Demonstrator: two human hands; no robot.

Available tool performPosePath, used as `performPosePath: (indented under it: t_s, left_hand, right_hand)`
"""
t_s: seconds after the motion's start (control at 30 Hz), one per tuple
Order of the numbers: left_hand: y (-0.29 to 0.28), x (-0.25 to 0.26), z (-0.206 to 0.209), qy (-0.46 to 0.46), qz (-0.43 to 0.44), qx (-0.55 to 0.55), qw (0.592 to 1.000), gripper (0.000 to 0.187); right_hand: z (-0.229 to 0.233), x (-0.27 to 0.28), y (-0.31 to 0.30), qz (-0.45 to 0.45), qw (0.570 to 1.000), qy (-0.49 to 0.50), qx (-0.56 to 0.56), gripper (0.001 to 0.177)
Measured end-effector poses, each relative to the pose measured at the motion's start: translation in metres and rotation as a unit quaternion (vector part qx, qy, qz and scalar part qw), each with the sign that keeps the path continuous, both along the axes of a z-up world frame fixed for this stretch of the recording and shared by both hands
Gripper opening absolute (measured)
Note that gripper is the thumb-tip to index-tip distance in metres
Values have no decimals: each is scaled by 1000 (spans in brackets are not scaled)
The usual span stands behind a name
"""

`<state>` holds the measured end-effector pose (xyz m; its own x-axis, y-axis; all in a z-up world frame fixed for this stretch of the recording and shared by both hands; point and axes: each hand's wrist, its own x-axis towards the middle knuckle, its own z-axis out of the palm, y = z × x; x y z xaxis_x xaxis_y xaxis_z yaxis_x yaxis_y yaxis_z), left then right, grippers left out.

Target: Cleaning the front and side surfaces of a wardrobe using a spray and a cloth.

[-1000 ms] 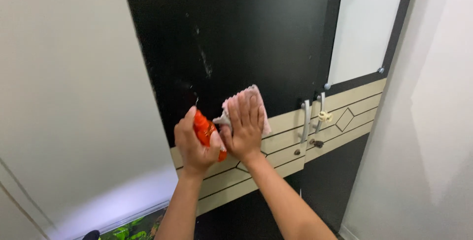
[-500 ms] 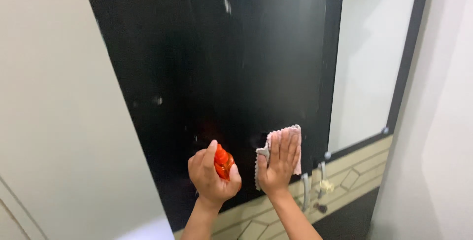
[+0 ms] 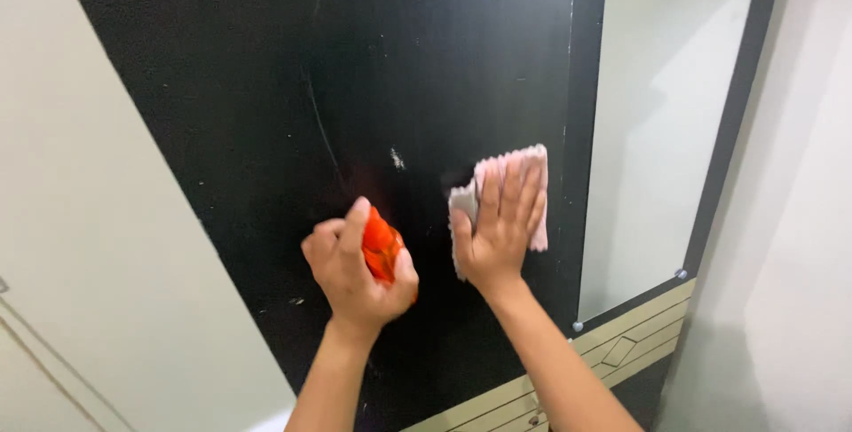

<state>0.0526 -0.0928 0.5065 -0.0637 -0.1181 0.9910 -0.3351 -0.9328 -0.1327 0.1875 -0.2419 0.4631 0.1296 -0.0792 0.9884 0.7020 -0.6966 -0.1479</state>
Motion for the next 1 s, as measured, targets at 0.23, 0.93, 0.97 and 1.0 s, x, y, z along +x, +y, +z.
performPosePath:
  t_s: [0.23, 0.93, 0.97, 1.0]
  left_hand:
    - [15, -27, 43, 36, -116, 7, 993, 62]
    - [10, -96, 43, 273, -525, -272, 759, 75]
    - [6, -98, 43, 298, -484, -250, 784, 76]
    - [3, -102, 43, 326, -438, -227, 807, 77]
  right_hand:
    - [76, -5, 31, -43, 999, -1, -12, 77]
    - [2, -91, 15, 404, 900, 139, 80, 54]
    - [15, -104, 3, 504, 818, 208, 183, 55]
    - [26, -119, -6, 589, 706, 272, 284, 57]
